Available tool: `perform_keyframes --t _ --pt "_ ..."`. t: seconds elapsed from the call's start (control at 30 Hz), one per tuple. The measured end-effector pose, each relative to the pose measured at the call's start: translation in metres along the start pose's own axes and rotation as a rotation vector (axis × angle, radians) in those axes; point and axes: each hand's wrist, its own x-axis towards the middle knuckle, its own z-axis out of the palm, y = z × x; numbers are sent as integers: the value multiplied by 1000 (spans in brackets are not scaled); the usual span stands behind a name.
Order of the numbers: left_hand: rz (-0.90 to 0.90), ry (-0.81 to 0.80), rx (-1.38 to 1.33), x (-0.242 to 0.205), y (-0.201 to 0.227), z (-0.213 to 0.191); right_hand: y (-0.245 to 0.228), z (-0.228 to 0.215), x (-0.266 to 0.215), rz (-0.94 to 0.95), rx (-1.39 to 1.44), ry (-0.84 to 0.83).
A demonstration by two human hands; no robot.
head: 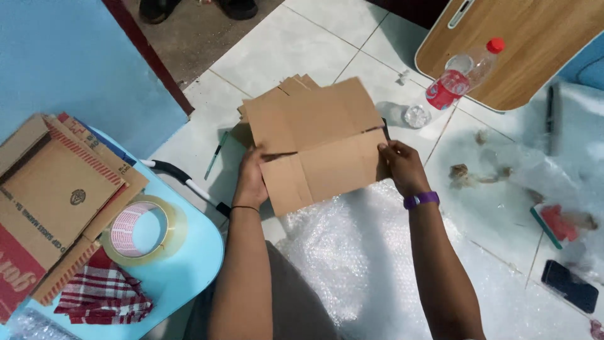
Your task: Packaging a small item by wrapping it in bubble wrap and securing it inside a custom-folded cardboard box with tape.
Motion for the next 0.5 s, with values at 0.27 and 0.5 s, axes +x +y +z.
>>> perform_keyframes --t 0.27,0.5 --pt "252 -143 48 -89 -10 43 -33 -45 -99 -31 649 -3" --pt "318 -282 -176 -221 -6 44 9 -7 -170 -138 822 -326"
